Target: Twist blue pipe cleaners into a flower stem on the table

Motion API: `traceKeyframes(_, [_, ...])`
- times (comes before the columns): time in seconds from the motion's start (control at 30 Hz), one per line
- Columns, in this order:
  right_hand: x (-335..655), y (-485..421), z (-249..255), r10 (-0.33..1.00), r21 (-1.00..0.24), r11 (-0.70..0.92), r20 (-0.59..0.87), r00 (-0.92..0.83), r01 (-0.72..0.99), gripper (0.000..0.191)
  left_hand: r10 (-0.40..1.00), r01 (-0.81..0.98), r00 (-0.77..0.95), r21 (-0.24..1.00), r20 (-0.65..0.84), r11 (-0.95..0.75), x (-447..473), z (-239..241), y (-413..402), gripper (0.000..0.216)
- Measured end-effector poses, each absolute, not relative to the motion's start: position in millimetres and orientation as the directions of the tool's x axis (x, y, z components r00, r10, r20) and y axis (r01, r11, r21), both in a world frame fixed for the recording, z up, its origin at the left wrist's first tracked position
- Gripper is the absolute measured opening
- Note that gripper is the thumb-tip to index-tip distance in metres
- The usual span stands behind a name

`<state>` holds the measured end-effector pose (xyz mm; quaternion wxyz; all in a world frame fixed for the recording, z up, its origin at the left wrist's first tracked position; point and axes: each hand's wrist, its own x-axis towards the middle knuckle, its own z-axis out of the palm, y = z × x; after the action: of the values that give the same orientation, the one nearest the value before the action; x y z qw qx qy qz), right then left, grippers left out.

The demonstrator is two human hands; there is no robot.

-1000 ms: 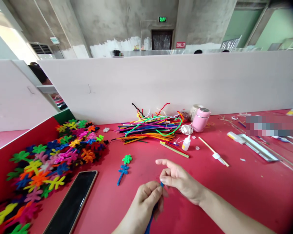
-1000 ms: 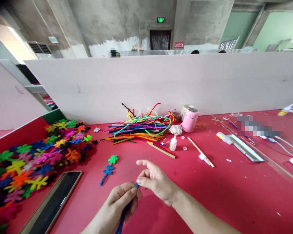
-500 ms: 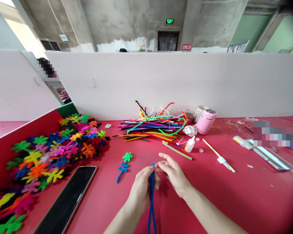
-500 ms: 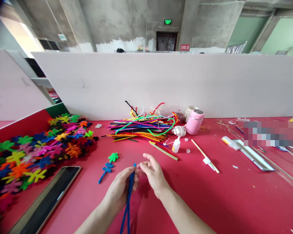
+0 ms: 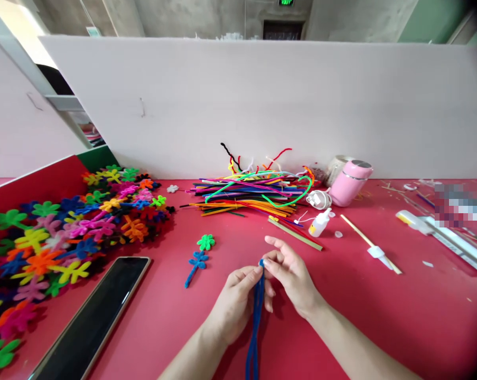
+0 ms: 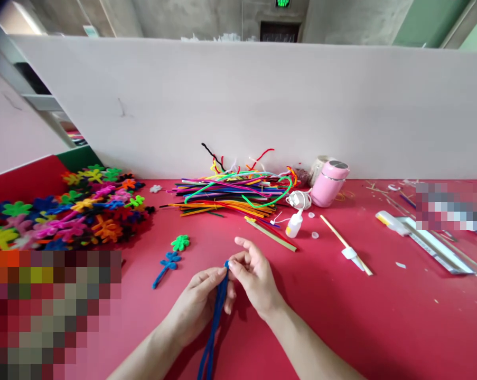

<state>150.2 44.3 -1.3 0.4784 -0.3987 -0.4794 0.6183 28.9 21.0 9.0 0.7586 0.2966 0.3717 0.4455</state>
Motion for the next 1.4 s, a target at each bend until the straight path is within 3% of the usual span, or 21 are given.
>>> traceKeyframes(0.13, [150,47,-5,0.981,-0.987,0.011,0.042,-0.19,-0.158,0.039,0.903,-0.48,0.312,0.771,-0.296,0.419,26,7,21,0.02])
traceKeyframes(0.3, [150,44,-1,0.983,-0.992,0.11,0.118,-0.143,-0.059,0.035,0.946,-0.568,0.163,0.757,-0.28,0.322,26,5,24,0.009])
traceKeyframes(0.47, [148,34,6,0.966,-0.986,0.146,0.126,-0.226,0.075,0.045,0.978,-0.589,0.088,0.781,-0.191,0.206,27,6,27,0.008])
traceKeyframes(0.9, [144,42,6,0.978,-0.997,0.043,0.031,-0.209,0.056,0.051,0.966,-0.443,0.15,0.859,-0.213,0.258,25,8,38,0.011])
traceKeyframes(1.0, [143,43,4,0.97,-0.999,-0.021,-0.011,-0.241,-0.04,0.049,0.963,-0.432,0.181,0.863,-0.202,0.262,24,6,38,0.015])
traceKeyframes(1.17, [144,42,1,0.949,-0.985,-0.12,-0.078,-0.306,-0.12,0.04,0.934,-0.435,0.298,0.842,-0.199,0.318,21,3,36,0.02])
traceKeyframes(1.4, [148,41,-4,0.944,-0.988,-0.111,-0.07,-0.323,-0.11,0.04,0.928,-0.476,0.265,0.802,-0.26,0.361,18,0,39,0.016])
